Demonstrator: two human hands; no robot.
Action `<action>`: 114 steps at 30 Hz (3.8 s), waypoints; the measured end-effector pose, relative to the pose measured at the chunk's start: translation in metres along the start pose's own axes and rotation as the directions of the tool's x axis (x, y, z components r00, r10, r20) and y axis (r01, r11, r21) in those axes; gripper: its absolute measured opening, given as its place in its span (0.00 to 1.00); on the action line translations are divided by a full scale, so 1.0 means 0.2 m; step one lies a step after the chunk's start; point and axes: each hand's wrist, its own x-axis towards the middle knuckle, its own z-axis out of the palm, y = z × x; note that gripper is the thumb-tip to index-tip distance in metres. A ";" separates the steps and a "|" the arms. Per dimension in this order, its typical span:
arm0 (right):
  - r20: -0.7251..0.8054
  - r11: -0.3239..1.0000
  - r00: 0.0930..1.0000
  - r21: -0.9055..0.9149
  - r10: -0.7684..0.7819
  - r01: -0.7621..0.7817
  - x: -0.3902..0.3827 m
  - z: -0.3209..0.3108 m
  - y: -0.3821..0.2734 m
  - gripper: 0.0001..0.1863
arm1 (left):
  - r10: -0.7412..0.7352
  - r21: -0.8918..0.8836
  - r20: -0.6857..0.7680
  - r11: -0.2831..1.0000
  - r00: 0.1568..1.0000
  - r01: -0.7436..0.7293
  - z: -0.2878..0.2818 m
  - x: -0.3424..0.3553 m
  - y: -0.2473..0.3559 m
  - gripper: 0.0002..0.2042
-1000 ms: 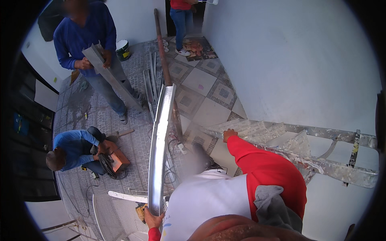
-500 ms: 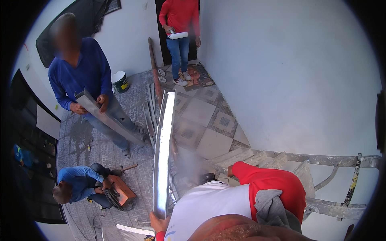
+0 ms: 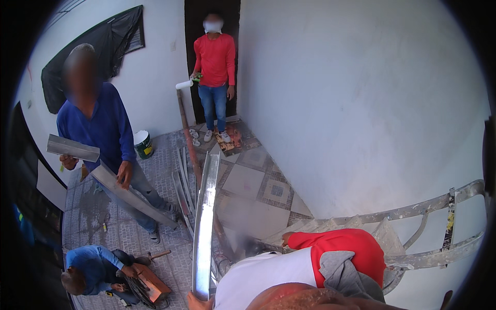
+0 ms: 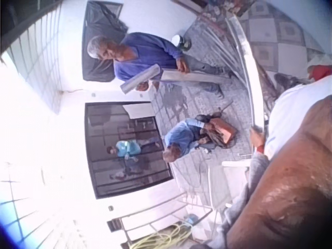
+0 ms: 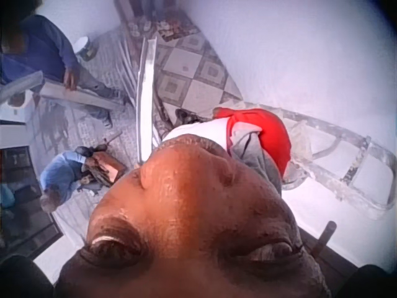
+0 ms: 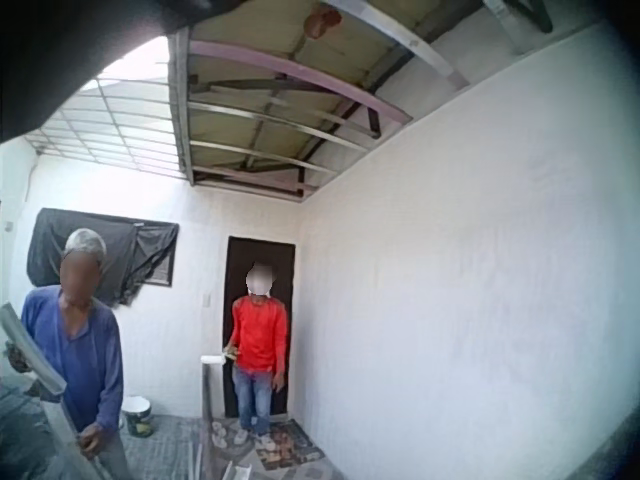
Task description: The person positions a long metal strip along a staircase railing, drills a hole into it, and uses a metal shear to cut the strip. They then measure and mark the strip with a tape measure and pencil while other workers are present in the background.
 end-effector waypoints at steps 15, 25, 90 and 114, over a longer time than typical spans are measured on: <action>-0.089 0.757 0.988 0.652 0.130 -0.041 0.53 -0.95 0.59 0.17 | 0.021 -0.039 0.067 0.999 0.998 -0.018 -0.07 0.83 0.66 0.37; 0.117 0.983 0.988 0.167 -0.101 0.081 0.27 -0.69 0.66 0.05 | -0.085 -0.139 -0.050 0.987 0.995 0.078 -0.02 0.73 0.66 0.48; 0.506 -0.491 -0.240 -0.451 -0.828 0.745 1.62 -3.19 -1.40 0.53 | -0.581 -0.066 -0.365 0.796 0.727 0.602 0.00 1.67 2.20 0.45; 0.689 -0.526 -0.054 -0.498 -0.722 0.689 1.63 -3.98 -1.36 0.55 | -0.579 -0.504 -0.356 0.780 0.734 0.371 0.06 2.00 2.72 0.46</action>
